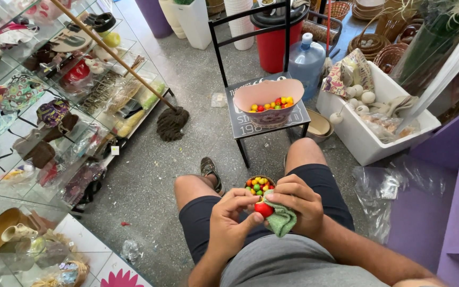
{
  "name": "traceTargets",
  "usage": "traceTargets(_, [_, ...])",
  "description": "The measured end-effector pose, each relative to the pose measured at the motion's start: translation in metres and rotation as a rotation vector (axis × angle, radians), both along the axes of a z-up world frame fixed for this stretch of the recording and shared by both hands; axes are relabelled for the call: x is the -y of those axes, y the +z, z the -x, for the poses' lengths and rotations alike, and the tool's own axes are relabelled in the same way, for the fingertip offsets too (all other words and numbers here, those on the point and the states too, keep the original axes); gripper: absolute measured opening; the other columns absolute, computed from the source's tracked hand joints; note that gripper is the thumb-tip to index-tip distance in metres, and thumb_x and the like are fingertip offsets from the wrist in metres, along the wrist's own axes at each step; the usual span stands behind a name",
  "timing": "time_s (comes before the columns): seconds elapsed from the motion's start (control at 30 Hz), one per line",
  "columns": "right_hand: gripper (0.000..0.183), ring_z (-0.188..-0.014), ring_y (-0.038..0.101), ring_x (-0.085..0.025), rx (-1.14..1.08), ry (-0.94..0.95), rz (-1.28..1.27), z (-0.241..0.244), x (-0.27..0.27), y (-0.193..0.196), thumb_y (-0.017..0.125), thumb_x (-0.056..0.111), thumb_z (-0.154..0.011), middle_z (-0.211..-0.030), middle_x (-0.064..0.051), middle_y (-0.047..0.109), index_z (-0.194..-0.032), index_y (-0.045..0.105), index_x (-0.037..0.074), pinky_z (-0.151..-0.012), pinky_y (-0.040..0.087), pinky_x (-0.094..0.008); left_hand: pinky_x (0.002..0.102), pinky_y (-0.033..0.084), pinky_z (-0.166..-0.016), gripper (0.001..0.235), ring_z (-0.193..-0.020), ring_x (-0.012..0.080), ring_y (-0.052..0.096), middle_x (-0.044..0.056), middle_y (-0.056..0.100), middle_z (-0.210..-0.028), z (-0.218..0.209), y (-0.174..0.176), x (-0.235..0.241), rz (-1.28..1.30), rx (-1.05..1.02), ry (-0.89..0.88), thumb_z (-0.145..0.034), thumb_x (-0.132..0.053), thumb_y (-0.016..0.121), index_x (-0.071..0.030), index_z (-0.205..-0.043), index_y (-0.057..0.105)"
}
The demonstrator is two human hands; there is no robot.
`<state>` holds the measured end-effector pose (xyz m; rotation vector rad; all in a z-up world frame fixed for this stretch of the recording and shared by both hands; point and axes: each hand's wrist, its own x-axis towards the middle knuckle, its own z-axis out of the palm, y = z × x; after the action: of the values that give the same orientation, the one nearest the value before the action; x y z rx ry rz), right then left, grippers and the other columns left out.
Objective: The person sits on the floor and wipes small, colorful decorative fruits one by one with a green cloth. They pick each fruit from a small basket, wipe it, and place it into a larger pink bowl on a nearby stand.
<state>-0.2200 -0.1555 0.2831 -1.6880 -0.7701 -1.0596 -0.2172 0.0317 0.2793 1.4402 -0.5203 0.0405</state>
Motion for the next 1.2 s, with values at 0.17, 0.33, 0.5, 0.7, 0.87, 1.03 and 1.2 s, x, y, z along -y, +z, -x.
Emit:
traceTargets(0.17, [0.040, -0.080, 0.065, -0.025, -0.029, 0.026, -0.031, 0.002, 0.001, -0.004, 0.081, 0.036, -0.087, -0.095, -0.010, 0.068, -0.109, 0.071, 0.004, -0.074, 0.058, -0.034, 0.036, 0.055, -0.099, 0.029, -0.107, 0.0238, 0.070, 0.017, 0.075, -0.112, 0.001, -0.003, -0.001, 0.045, -0.056, -0.098, -0.091, -0.021, 0.078, -0.001, -0.112, 0.075])
traceTargets(0.33, [0.042, -0.081, 0.065, -0.025, -0.034, 0.037, -0.029, 0.000, 0.001, -0.003, 0.082, 0.035, -0.087, -0.097, -0.011, 0.068, -0.111, 0.071, 0.003, -0.076, 0.058, -0.036, 0.036, 0.054, -0.097, 0.034, -0.110, 0.0250, 0.065, 0.017, 0.068, -0.117, 0.002, 0.016, -0.002, 0.016, -0.027, -0.153, -0.100, -0.023, 0.067, -0.001, -0.125, 0.071])
traceTargets(0.5, [0.040, -0.080, 0.064, -0.023, -0.017, 0.009, 0.024, 0.002, -0.001, -0.002, 0.081, 0.036, -0.088, -0.095, -0.009, 0.066, -0.111, 0.072, 0.005, -0.073, 0.058, -0.032, 0.028, 0.051, -0.075, 0.032, -0.081, 0.0143, 0.061, 0.007, 0.072, -0.090, -0.001, 0.011, 0.001, -0.172, 0.004, 0.032, -0.086, -0.029, 0.081, -0.008, -0.110, 0.081])
traceTargets(0.7, [0.033, -0.078, 0.059, -0.019, -0.023, 0.017, -0.035, 0.003, 0.000, 0.006, 0.079, 0.035, -0.090, -0.095, -0.009, 0.062, -0.109, 0.071, 0.009, -0.072, 0.055, -0.031, 0.034, 0.063, -0.091, 0.033, -0.099, 0.0211, 0.076, 0.017, 0.079, -0.108, 0.000, -0.008, 0.008, 0.152, -0.319, -0.087, -0.085, -0.014, 0.082, 0.002, -0.112, 0.073])
traceTargets(0.87, [0.043, -0.080, 0.065, -0.023, -0.053, 0.074, -0.013, -0.001, 0.002, -0.007, 0.079, 0.038, -0.090, -0.099, -0.012, 0.065, -0.114, 0.071, 0.003, -0.075, 0.057, -0.035, 0.034, 0.065, -0.077, 0.031, -0.092, 0.0229, 0.074, 0.018, 0.074, -0.103, -0.004, -0.024, 0.008, 0.299, -0.330, -0.126, -0.081, -0.015, 0.087, 0.003, -0.104, 0.074])
traceTargets(1.03, [0.042, -0.078, 0.065, -0.023, -0.053, 0.108, -0.043, 0.000, 0.004, -0.008, 0.075, 0.041, -0.094, -0.097, -0.013, 0.065, -0.112, 0.071, 0.003, -0.074, 0.056, -0.035, 0.034, 0.063, -0.083, 0.038, -0.095, 0.0227, 0.076, 0.021, 0.079, -0.103, -0.004, -0.006, 0.006, 0.293, -0.467, -0.250, -0.083, -0.017, 0.084, 0.005, -0.112, 0.074])
traceTargets(1.2, [0.040, -0.079, 0.064, -0.022, -0.071, 0.067, -0.061, 0.001, 0.005, -0.014, 0.075, 0.037, -0.093, -0.096, -0.012, 0.064, -0.112, 0.071, 0.003, -0.074, 0.056, -0.034, 0.043, 0.062, -0.098, 0.054, -0.113, 0.0334, 0.073, 0.029, 0.074, -0.117, -0.004, -0.012, 0.006, 0.275, -0.382, -0.199, -0.086, -0.015, 0.081, -0.004, -0.133, 0.059])
